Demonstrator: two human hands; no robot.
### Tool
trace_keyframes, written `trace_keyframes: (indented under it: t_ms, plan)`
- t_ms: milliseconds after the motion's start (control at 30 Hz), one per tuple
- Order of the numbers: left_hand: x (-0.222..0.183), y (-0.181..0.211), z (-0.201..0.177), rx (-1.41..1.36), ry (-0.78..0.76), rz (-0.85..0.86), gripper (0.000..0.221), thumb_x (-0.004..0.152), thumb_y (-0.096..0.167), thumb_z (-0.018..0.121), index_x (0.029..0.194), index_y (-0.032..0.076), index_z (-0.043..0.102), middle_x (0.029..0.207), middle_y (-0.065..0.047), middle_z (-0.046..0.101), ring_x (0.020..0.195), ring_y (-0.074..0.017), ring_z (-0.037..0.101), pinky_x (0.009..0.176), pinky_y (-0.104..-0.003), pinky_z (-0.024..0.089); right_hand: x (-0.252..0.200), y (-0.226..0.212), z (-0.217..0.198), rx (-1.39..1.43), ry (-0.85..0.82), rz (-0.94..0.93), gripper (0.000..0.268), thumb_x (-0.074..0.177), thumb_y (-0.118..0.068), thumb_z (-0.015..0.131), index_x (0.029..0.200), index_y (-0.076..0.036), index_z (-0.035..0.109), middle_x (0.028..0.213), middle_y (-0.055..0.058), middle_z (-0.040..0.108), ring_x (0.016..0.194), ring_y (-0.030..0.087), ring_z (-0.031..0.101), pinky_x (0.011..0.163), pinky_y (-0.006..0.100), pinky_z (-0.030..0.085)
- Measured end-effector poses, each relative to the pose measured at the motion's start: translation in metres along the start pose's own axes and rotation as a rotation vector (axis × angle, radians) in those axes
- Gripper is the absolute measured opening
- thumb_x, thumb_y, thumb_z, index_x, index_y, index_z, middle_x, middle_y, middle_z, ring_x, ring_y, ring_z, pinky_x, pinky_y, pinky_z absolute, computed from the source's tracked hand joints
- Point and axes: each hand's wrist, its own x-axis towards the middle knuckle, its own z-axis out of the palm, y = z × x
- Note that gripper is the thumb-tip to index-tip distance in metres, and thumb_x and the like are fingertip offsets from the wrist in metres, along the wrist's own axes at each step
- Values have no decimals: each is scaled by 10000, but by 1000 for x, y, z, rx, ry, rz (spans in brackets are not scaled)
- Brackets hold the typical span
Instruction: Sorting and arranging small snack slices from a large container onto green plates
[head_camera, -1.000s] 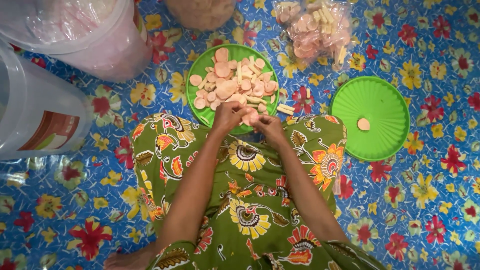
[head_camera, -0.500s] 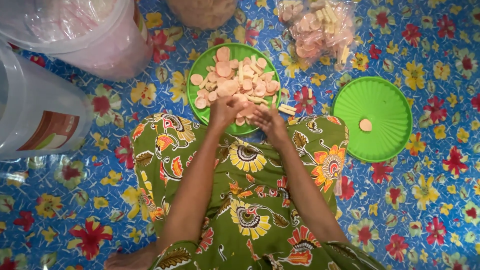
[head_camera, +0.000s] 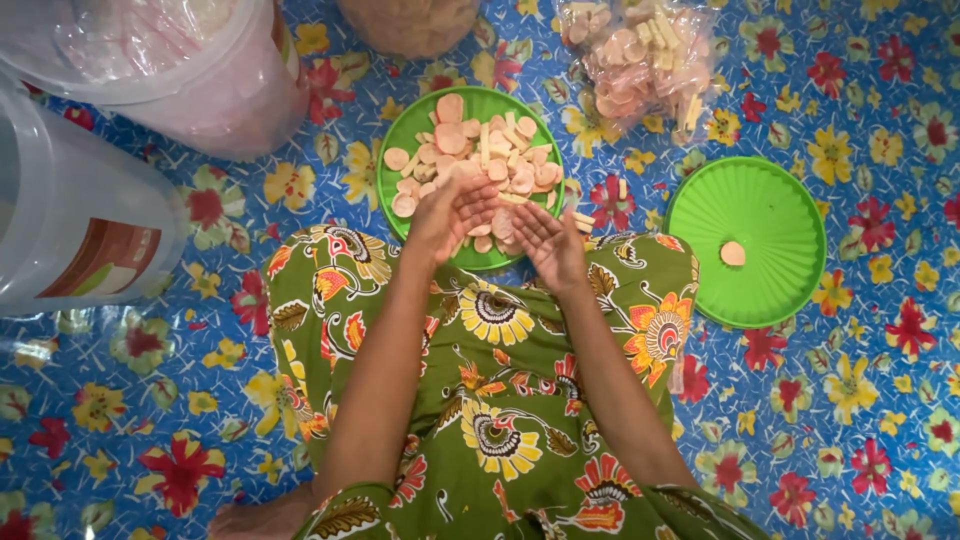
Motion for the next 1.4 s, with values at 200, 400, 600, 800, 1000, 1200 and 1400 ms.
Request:
trace_keyframes:
  t_ms: [200,400,600,800,1000,1200,1400]
  plan:
    - [10,-21,-21,241,129,115,194,755,132,757,894,39,660,648,-142,649,507,-232,670,483,-328,587,10,18,-29,-152,224,-102,124,863,-178,649,948,-88,663,807,61,695,644,130,673,632,254,581]
    - [-15,-25,8,883,-35,631,360,915,190,510,1238,29,518,1158,-238,580,1107,-348,545,980,-432,407,-32,6,42,-167,62,-166,454,937,-48,409,1384,-76,332,1290,191,511,1094,262,591,867,325,543]
    - [-56,-78,96,701,-434,809,518,991,235,388,1437,28,226,1536,-122,96,1415,-260,14,1156,-410,25,-33,37,69,-218,9,-328,511,958,-341,409,1424,-150,319,1471,79,289,1312,199,323,1084,340,283]
    - [-68,-36,90,408,-222,135,565,986,330,299,1458,45,177,1527,-131,161,1404,-213,130,1157,-240,105,-49,46,95,-661,9,-473,540,971,-378,306,1437,-108,270,1506,93,151,1364,227,146,1118,356,119]
    - [-71,-27,79,121,-130,113,707,947,537,248,1453,53,150,1503,-183,149,1386,-305,103,1131,-420,63,-54,44,111,-1096,15,-616,584,983,-416,203,1451,-67,220,1540,108,12,1417,255,-32,1152,371,-45]
    - [-63,-35,83,88,-141,3,768,882,598,414,1426,73,274,1477,-182,230,1348,-341,256,1062,-533,229,17,-16,56,-1331,29,-774,401,1011,-268,347,1369,-94,397,1391,82,359,1365,226,246,1145,361,74]
    - [-19,-38,29,168,120,52,312,902,318,572,1095,72,575,987,-123,669,850,-216,681,727,-303,541,116,-75,-19,-1661,119,-909,274,797,-107,623,1052,-203,651,970,40,519,978,260,543,908,390,381]
